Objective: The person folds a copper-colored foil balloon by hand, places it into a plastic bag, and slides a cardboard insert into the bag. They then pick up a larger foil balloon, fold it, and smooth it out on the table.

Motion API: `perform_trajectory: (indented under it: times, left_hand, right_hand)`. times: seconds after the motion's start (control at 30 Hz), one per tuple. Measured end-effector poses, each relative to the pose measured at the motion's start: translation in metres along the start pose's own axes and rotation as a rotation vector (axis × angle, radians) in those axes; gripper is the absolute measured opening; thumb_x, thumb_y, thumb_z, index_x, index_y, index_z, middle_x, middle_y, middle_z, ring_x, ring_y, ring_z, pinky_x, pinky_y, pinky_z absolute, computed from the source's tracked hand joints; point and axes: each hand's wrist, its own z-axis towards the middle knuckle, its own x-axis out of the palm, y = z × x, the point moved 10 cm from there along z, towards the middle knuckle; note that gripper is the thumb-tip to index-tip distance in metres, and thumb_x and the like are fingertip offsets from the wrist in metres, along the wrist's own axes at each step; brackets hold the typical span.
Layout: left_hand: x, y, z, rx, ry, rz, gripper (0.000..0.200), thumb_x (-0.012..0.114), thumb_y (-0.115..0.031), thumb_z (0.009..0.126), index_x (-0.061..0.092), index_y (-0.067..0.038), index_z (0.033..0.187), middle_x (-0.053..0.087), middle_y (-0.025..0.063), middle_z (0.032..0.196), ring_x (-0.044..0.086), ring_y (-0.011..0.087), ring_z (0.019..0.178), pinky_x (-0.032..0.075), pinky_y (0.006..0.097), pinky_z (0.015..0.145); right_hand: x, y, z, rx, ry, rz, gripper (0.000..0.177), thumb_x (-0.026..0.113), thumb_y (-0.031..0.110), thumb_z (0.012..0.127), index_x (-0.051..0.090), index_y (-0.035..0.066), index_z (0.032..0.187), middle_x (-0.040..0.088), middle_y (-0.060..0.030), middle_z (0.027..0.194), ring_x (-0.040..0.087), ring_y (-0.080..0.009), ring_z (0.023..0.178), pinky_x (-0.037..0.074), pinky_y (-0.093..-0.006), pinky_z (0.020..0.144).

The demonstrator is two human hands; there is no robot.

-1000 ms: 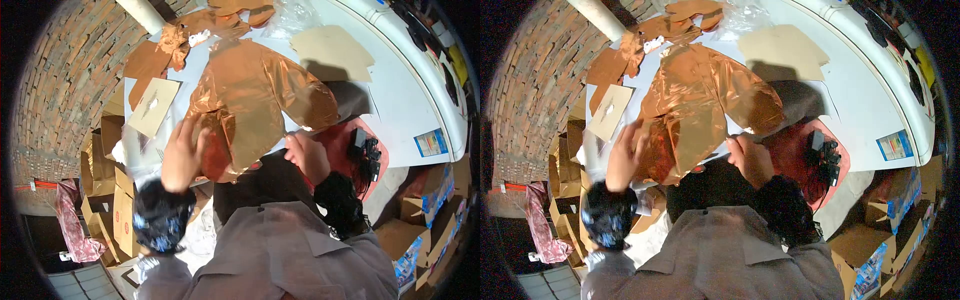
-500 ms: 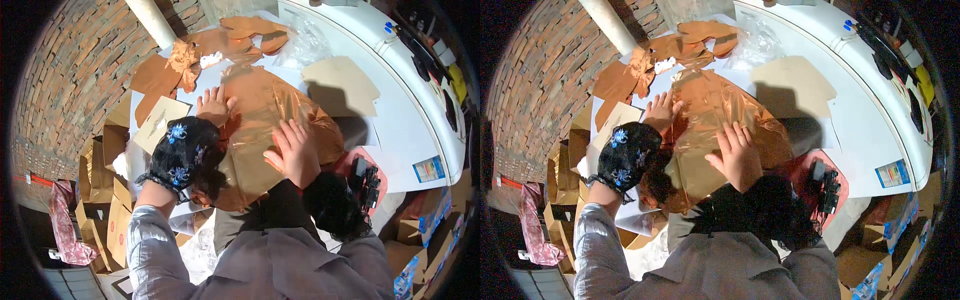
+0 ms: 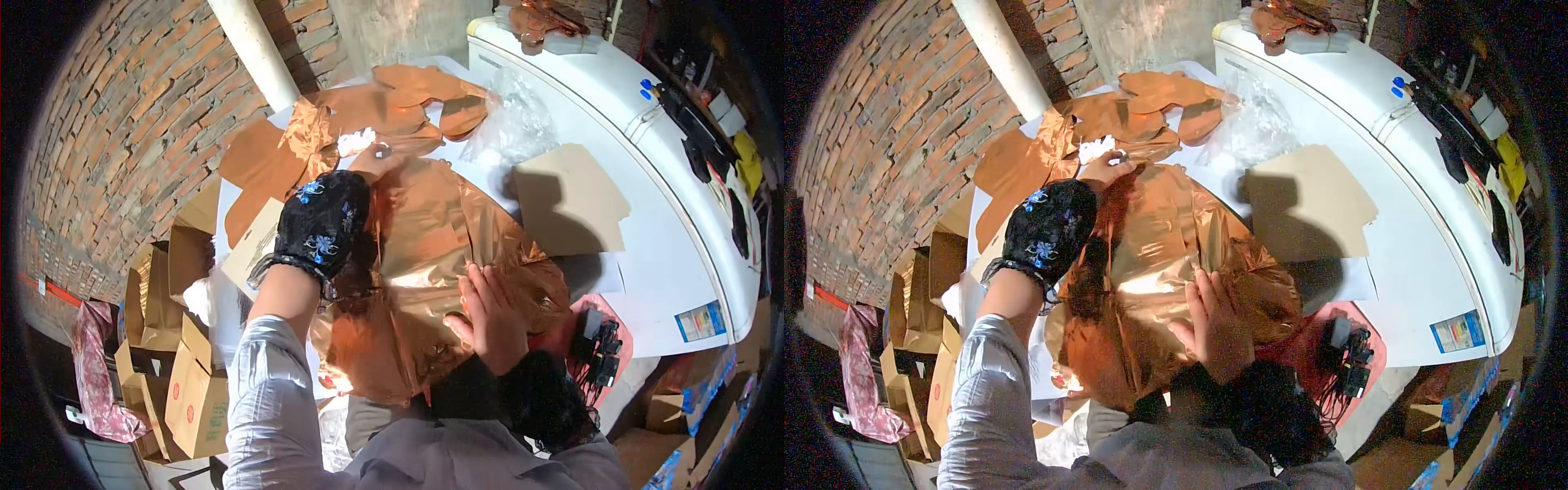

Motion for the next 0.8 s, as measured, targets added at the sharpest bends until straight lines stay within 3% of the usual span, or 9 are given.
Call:
perform_trajectory:
  times: [0.07, 0.17, 0.2, 0.27, 0.43, 0.57, 0.63, 0.7, 0.8]
  left_hand:
    - [0.008, 0.004, 0.009, 0.026, 0.039, -0.066, 0.089, 0.071, -0.057, 0.075, 0.046, 0.004, 0.135, 0.065, 0.0186, 0.111, 0.063, 0.0235, 0.101, 0.047, 0.0326, 0.090]
    - [0.011, -0.007, 0.000, -0.077, 0.252, 0.151, 0.084, 0.071, -0.058, 0.075, 0.051, 0.002, 0.130, 0.065, 0.0170, 0.115, 0.064, 0.0245, 0.098, 0.048, 0.0340, 0.088]
    - [0.006, 0.002, 0.000, -0.127, 0.191, 0.268, 0.078, 0.069, -0.057, 0.076, 0.055, 0.000, 0.127, 0.066, 0.0142, 0.113, 0.066, 0.0255, 0.093, 0.049, 0.0351, 0.087]
    - [0.010, 0.003, 0.005, -0.079, 0.178, 0.618, 0.090, 0.070, -0.067, 0.070, 0.055, 0.002, 0.126, 0.062, 0.0207, 0.117, 0.063, 0.0293, 0.103, 0.047, 0.0372, 0.090]
    - [0.001, 0.002, -0.008, -0.199, -0.133, 0.853, 0.101, 0.074, -0.074, 0.058, 0.057, 0.001, 0.123, 0.055, 0.0311, 0.123, 0.057, 0.0392, 0.113, 0.047, 0.0419, 0.092]
    - [0.013, -0.022, -0.021, -0.187, -0.013, 0.671, 0.075, 0.074, -0.057, 0.069, 0.061, 0.001, 0.114, 0.060, 0.0261, 0.116, 0.062, 0.0355, 0.104, 0.049, 0.0417, 0.084]
    - [0.028, -0.009, -0.004, -0.047, 0.092, 0.447, 0.055, 0.072, -0.041, 0.071, 0.065, 0.005, 0.100, 0.067, 0.0244, 0.099, 0.066, 0.0329, 0.091, 0.051, 0.0410, 0.077]
    - [0.037, 0.001, 0.001, -0.050, 0.116, 0.293, 0.049, 0.073, -0.035, 0.069, 0.066, 0.006, 0.095, 0.068, 0.0248, 0.092, 0.067, 0.0325, 0.086, 0.051, 0.0414, 0.074]
    - [0.028, -0.018, -0.011, -0.052, 0.132, 0.433, 0.044, 0.071, -0.028, 0.067, 0.066, 0.005, 0.096, 0.067, 0.0258, 0.090, 0.066, 0.0346, 0.086, 0.049, 0.0432, 0.076]
  right_hand:
    - [0.001, -0.001, 0.002, -0.009, 0.027, -0.014, 0.068, 0.074, 0.033, 0.078, 0.049, -0.005, 0.127, 0.043, -0.0233, 0.140, 0.042, -0.0423, 0.129, 0.037, -0.0449, 0.106]
    - [0.003, -0.002, 0.001, -0.001, 0.042, -0.015, 0.068, 0.074, 0.033, 0.077, 0.048, -0.005, 0.128, 0.043, -0.0230, 0.140, 0.041, -0.0422, 0.129, 0.037, -0.0447, 0.107]
    - [0.003, -0.002, 0.000, -0.002, 0.035, -0.023, 0.069, 0.074, 0.033, 0.077, 0.048, -0.004, 0.129, 0.043, -0.0230, 0.140, 0.041, -0.0420, 0.129, 0.037, -0.0446, 0.107]
    - [0.005, -0.003, -0.001, 0.007, 0.038, -0.040, 0.068, 0.074, 0.033, 0.077, 0.048, -0.003, 0.129, 0.043, -0.0229, 0.140, 0.041, -0.0414, 0.129, 0.037, -0.0439, 0.107]
    - [0.005, -0.001, 0.000, 0.020, 0.038, -0.068, 0.066, 0.075, 0.033, 0.077, 0.049, -0.002, 0.128, 0.044, -0.0227, 0.139, 0.045, -0.0394, 0.128, 0.042, -0.0412, 0.104]
    - [0.008, -0.005, -0.002, 0.073, 0.008, 0.006, 0.067, 0.078, 0.028, 0.072, 0.051, 0.002, 0.128, 0.048, -0.0191, 0.137, 0.046, -0.0376, 0.127, 0.034, -0.0441, 0.110]
    - [0.007, -0.005, -0.002, 0.065, -0.002, 0.004, 0.066, 0.078, 0.027, 0.072, 0.052, 0.002, 0.127, 0.047, -0.0192, 0.137, 0.046, -0.0372, 0.126, 0.034, -0.0441, 0.110]
    - [0.004, -0.003, -0.003, 0.052, -0.022, 0.000, 0.064, 0.078, 0.027, 0.073, 0.053, 0.002, 0.127, 0.048, -0.0195, 0.137, 0.046, -0.0373, 0.127, 0.035, -0.0439, 0.109]
    - [0.007, -0.002, -0.002, 0.026, 0.001, 0.028, 0.063, 0.075, 0.029, 0.077, 0.051, -0.001, 0.127, 0.045, -0.0239, 0.138, 0.045, -0.0404, 0.127, 0.040, -0.0432, 0.105]
